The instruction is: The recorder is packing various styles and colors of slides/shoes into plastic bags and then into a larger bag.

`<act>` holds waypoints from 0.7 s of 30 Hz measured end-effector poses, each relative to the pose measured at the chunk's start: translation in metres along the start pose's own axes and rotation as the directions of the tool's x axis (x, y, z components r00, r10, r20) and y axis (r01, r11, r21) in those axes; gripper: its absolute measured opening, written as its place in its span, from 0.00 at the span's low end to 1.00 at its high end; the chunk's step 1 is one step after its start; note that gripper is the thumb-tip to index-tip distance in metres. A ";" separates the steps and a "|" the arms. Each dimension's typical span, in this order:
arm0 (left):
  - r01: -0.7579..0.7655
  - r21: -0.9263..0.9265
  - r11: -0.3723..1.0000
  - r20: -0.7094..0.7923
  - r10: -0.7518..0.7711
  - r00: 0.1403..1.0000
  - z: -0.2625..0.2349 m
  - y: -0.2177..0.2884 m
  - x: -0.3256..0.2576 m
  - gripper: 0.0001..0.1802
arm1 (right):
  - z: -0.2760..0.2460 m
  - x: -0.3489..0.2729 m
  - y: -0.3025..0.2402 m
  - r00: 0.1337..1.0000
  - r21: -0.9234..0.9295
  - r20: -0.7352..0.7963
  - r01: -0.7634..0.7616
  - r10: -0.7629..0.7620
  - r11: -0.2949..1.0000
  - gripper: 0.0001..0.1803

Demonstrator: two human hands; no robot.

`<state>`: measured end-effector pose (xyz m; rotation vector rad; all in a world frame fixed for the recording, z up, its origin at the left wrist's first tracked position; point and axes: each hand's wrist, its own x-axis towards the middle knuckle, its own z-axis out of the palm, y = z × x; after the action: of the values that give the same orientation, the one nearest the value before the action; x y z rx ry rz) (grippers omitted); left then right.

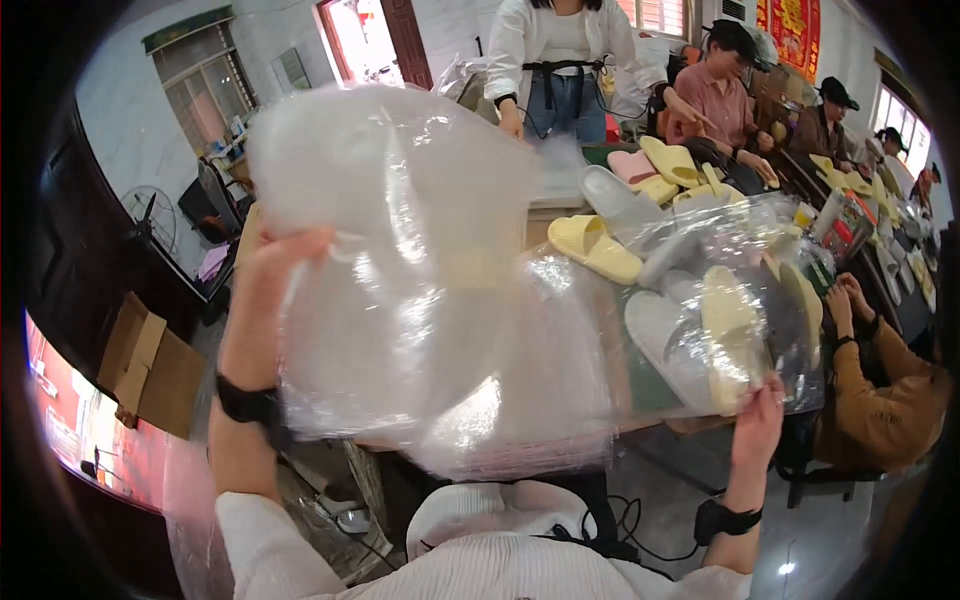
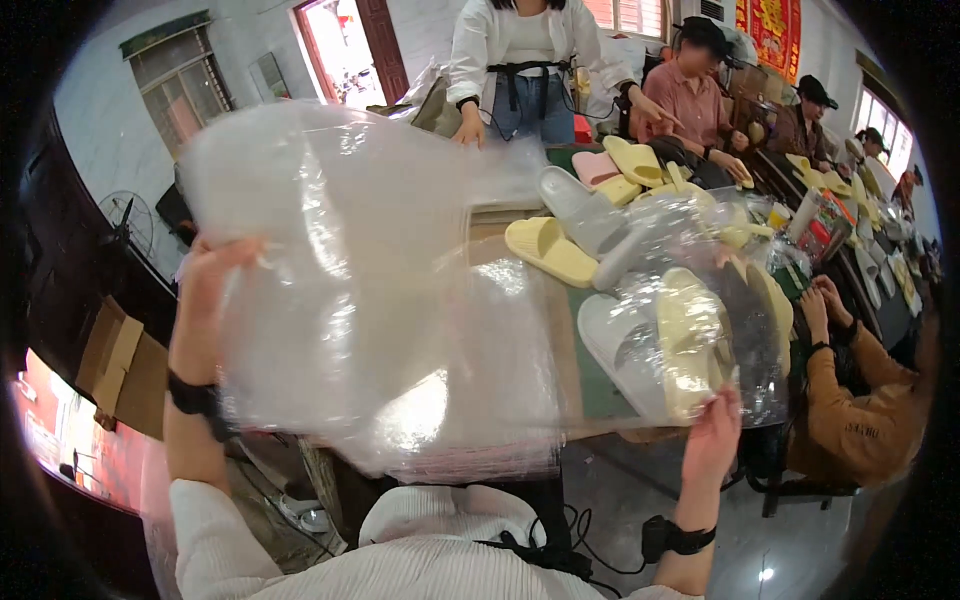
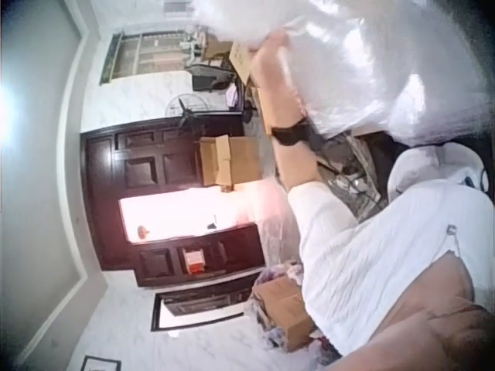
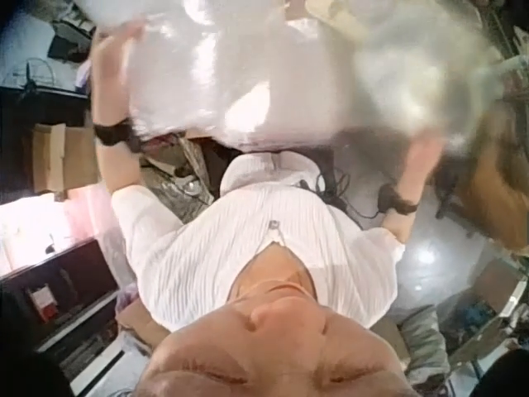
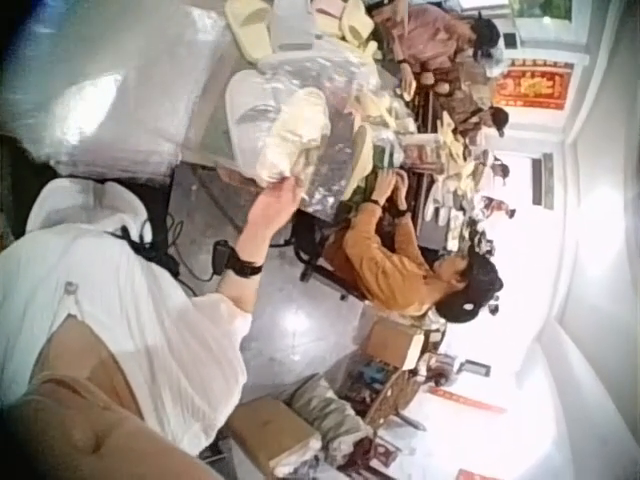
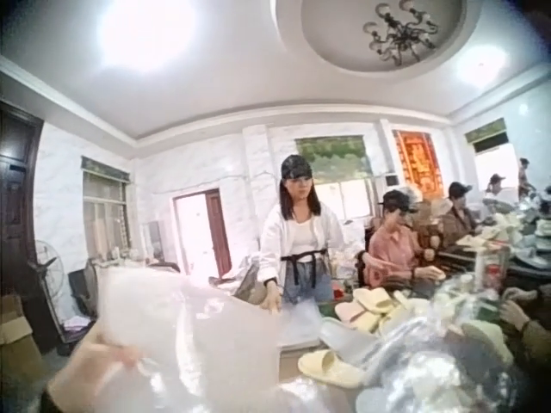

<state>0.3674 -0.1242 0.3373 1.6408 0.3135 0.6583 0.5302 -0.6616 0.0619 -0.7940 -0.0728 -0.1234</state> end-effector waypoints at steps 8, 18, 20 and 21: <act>-0.166 0.312 0.936 0.072 0.151 0.986 -0.096 0.076 -0.019 0.13 | -0.035 -0.011 -0.031 0.986 0.122 -0.106 0.139 -0.126 0.983 0.16; -0.330 0.387 0.861 0.350 0.193 0.916 -0.074 0.031 0.044 0.10 | -0.045 0.003 -0.002 0.982 0.246 -0.164 0.137 -0.098 0.960 0.15; -0.318 0.345 0.883 0.440 0.147 0.886 -0.044 0.016 0.073 0.10 | -0.054 0.008 0.010 0.985 0.265 -0.128 0.143 -0.112 0.953 0.16; -0.308 0.319 0.896 0.486 0.125 0.865 -0.032 0.005 0.088 0.10 | -0.062 0.009 0.015 0.980 0.169 -0.140 0.167 -0.144 0.971 0.16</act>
<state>0.4184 -0.0502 0.3647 2.1797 -0.1030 0.3689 0.5428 -0.6962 0.0087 -0.5977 -0.0252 -0.3124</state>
